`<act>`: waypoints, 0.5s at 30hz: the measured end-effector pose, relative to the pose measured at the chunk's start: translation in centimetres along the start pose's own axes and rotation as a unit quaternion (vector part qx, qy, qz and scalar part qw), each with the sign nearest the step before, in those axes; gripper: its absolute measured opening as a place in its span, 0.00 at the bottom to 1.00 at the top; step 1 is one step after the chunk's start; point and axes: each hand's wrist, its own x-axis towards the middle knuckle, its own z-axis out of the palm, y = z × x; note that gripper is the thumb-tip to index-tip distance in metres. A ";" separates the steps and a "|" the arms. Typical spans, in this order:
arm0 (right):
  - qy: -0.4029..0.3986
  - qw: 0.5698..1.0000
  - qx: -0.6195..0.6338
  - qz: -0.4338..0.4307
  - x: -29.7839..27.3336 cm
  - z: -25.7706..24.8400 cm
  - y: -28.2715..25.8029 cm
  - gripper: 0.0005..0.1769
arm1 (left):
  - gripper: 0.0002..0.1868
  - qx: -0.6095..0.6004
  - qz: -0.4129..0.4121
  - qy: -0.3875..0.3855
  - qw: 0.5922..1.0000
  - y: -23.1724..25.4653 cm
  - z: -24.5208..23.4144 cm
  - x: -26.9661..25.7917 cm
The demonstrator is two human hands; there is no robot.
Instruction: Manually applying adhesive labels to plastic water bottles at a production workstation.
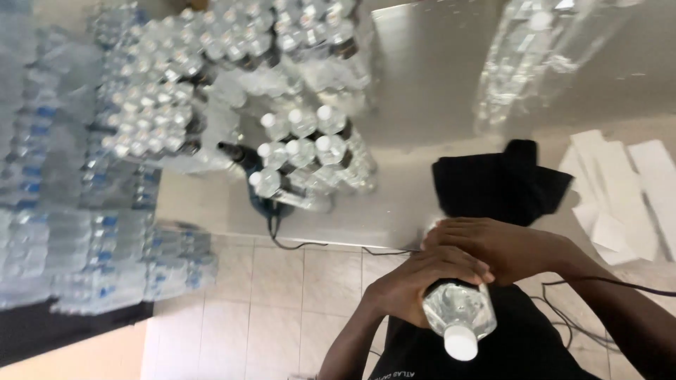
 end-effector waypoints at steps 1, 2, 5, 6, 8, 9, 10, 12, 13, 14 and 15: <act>-0.048 0.998 0.046 0.002 0.6 -0.3 0.8 0.46 | 0.39 0.000 -0.022 0.013 1.000 -0.7 0.5 -0.7; -0.072 0.996 0.045 -0.018 1.6 0.9 2.2 0.46 | 0.39 0.016 -0.027 0.038 0.999 -0.2 0.5 -1.3; -0.123 0.988 0.089 0.037 3.8 3.1 4.5 0.52 | 0.45 -0.029 -0.047 0.173 0.983 -2.3 0.6 -3.6; -0.077 0.982 0.127 0.116 4.8 3.2 4.1 0.56 | 0.51 -0.088 -0.003 0.278 0.957 -5.1 1.0 -5.2; -0.034 0.966 0.166 0.196 5.8 4.0 4.4 0.60 | 0.57 -0.147 0.038 0.383 0.911 -8.2 0.5 -8.1; -0.004 0.968 0.093 0.233 6.2 4.5 5.2 0.55 | 0.58 -0.091 -0.028 0.459 0.883 -8.7 -0.5 -9.2; 0.027 0.963 0.020 0.267 6.4 4.9 6.1 0.50 | 0.59 -0.034 -0.094 0.529 0.843 -9.2 -1.4 -10.4; 0.015 0.954 -0.012 0.301 5.5 5.5 6.6 0.46 | 0.56 0.000 -0.132 0.595 0.793 -11.3 -3.1 -11.9; 0.008 0.941 -0.045 0.336 5.0 5.7 6.9 0.43 | 0.54 0.033 -0.168 0.651 0.740 -12.4 -4.1 -12.5; 0.010 0.940 -0.045 0.338 4.0 6.2 7.6 0.43 | 0.54 0.031 -0.169 0.649 0.741 -12.9 -5.0 -13.0; -0.003 0.924 -0.001 0.382 3.2 6.7 8.4 0.44 | 0.49 0.116 -0.182 0.671 0.710 -13.7 -6.1 -13.3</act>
